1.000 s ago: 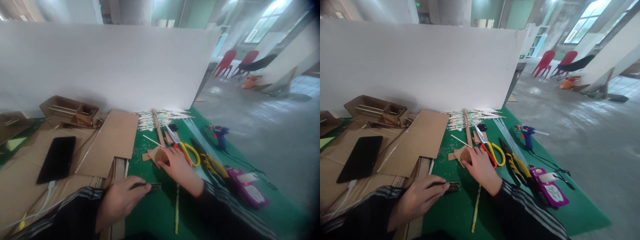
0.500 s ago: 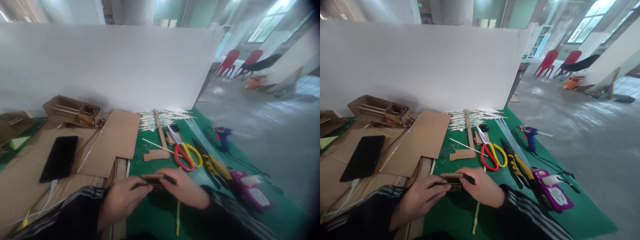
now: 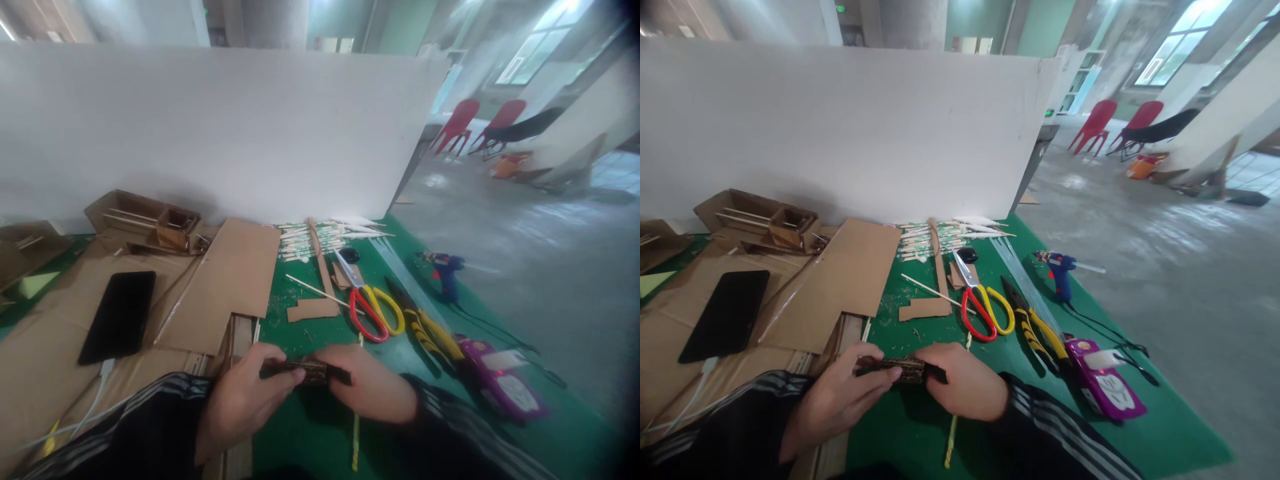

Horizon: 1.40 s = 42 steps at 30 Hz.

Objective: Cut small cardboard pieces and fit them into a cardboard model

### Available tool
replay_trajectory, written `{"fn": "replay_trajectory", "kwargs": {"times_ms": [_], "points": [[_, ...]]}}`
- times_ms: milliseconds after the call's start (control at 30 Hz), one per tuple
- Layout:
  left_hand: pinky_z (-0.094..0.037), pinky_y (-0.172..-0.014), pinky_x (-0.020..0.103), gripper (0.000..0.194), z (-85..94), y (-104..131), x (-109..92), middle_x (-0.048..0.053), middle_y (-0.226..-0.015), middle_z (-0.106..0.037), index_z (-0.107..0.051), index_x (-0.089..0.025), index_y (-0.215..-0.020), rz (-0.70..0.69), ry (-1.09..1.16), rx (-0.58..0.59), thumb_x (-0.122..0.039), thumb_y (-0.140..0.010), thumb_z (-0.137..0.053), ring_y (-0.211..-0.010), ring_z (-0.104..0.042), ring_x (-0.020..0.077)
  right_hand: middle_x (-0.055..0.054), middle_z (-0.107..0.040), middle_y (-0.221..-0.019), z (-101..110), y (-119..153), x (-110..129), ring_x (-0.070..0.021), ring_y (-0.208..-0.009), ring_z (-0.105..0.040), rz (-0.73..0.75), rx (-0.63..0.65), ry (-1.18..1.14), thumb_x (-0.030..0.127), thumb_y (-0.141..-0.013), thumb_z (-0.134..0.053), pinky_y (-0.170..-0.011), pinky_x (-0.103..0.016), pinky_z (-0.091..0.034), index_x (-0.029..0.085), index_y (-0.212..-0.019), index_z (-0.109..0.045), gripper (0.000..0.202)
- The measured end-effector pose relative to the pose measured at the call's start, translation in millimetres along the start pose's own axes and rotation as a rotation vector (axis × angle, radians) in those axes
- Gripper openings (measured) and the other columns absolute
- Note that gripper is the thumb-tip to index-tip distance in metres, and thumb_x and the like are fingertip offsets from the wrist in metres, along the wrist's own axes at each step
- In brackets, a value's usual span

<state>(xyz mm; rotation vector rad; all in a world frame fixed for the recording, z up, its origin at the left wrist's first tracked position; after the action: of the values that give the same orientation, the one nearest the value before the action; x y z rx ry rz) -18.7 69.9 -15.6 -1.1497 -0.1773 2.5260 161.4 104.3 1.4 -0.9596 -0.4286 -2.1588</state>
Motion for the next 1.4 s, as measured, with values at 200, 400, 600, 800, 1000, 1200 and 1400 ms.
{"fn": "replay_trajectory", "kwargs": {"times_ms": [200,400,600,800,1000,1200,1400], "points": [[-0.054,-0.081,0.030,0.018,1.6,-0.5,-8.0,0.006,-0.103,-0.064,-0.071,-0.028,-0.099,-0.175,-0.097,0.040,-0.026,-0.092,-0.054,-0.091,-0.063,0.0167,-0.006,-0.067,-0.104,-1.9,2.2,7.9,-0.0196,-0.098,-0.061,0.034,0.027,0.000,-0.003,-0.069,-0.050,-0.087,-0.028,-0.047,0.018,-0.110,-0.062,0.048],[-0.055,-0.078,0.031,0.023,3.4,-0.9,-14.4,0.007,-0.104,-0.063,-0.067,-0.026,-0.107,-0.352,-0.194,0.053,-0.020,-0.093,-0.050,-0.093,-0.060,0.0186,-0.008,-0.065,-0.107,-8.0,0.8,0.8,-0.0246,-0.101,-0.059,-0.025,0.025,-0.046,0.024,-0.065,-0.080,-0.088,-0.034,-0.047,0.017,-0.114,-0.062,0.053],[-0.056,-0.074,0.027,0.022,-1.4,0.3,-6.4,0.005,-0.107,-0.064,-0.066,-0.028,-0.107,-0.213,-0.185,0.152,-0.025,-0.094,-0.049,-0.086,-0.066,0.0165,-0.004,-0.070,-0.095,-15.5,-2.3,-3.3,-0.0190,-0.089,-0.062,0.003,-0.058,-0.007,0.014,-0.080,-0.065,-0.081,-0.029,-0.047,0.019,-0.099,-0.066,0.020],[-0.053,-0.087,0.030,0.030,-4.0,-0.2,7.1,0.005,-0.112,-0.066,-0.054,-0.026,-0.119,-0.099,-0.023,0.130,-0.024,-0.088,-0.057,-0.100,-0.065,0.0191,-0.004,-0.070,-0.085,-12.7,-4.6,-3.5,-0.0184,-0.079,-0.063,-0.025,-0.110,0.027,0.013,-0.075,-0.066,-0.071,-0.027,-0.047,0.018,-0.092,-0.067,0.018],[-0.050,-0.091,0.032,0.035,-1.5,-11.1,8.8,0.003,-0.111,-0.067,-0.055,-0.024,-0.116,0.059,0.098,0.216,-0.021,-0.082,-0.064,-0.102,-0.063,0.0195,-0.005,-0.069,-0.087,-13.0,-6.8,-8.6,-0.0190,-0.081,-0.063,0.019,-0.141,0.046,0.015,-0.076,-0.067,-0.074,-0.028,-0.047,0.018,-0.096,-0.067,0.020],[-0.047,-0.088,0.033,0.023,-0.2,-15.5,4.3,0.003,-0.105,-0.067,-0.060,-0.023,-0.106,0.044,0.059,0.256,-0.020,-0.083,-0.062,-0.099,-0.061,0.0211,-0.004,-0.069,-0.086,-12.8,-8.2,-7.4,-0.0196,-0.084,-0.061,0.035,-0.167,0.031,0.012,-0.076,-0.065,-0.077,-0.030,-0.046,0.019,-0.092,-0.065,0.018],[-0.047,-0.086,0.034,0.022,0.6,-15.9,3.2,0.004,-0.104,-0.066,-0.060,-0.022,-0.104,0.045,0.097,0.259,-0.020,-0.083,-0.061,-0.098,-0.060,0.0220,-0.004,-0.069,-0.085,-12.3,-7.9,-7.1,-0.0197,-0.082,-0.061,0.004,-0.166,0.017,0.012,-0.074,-0.067,-0.077,-0.031,-0.045,0.019,-0.090,-0.067,0.018]]}}
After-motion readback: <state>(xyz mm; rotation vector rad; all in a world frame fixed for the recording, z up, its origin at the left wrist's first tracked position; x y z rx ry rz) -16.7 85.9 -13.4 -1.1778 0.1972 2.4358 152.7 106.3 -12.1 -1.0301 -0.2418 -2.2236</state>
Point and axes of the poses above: each hand's wrist, its own y-axis away from the middle knuckle, its own z-axis out of the back of the hand, x = y × z, the point moved 5 cm from there along -y, towards the middle knuckle
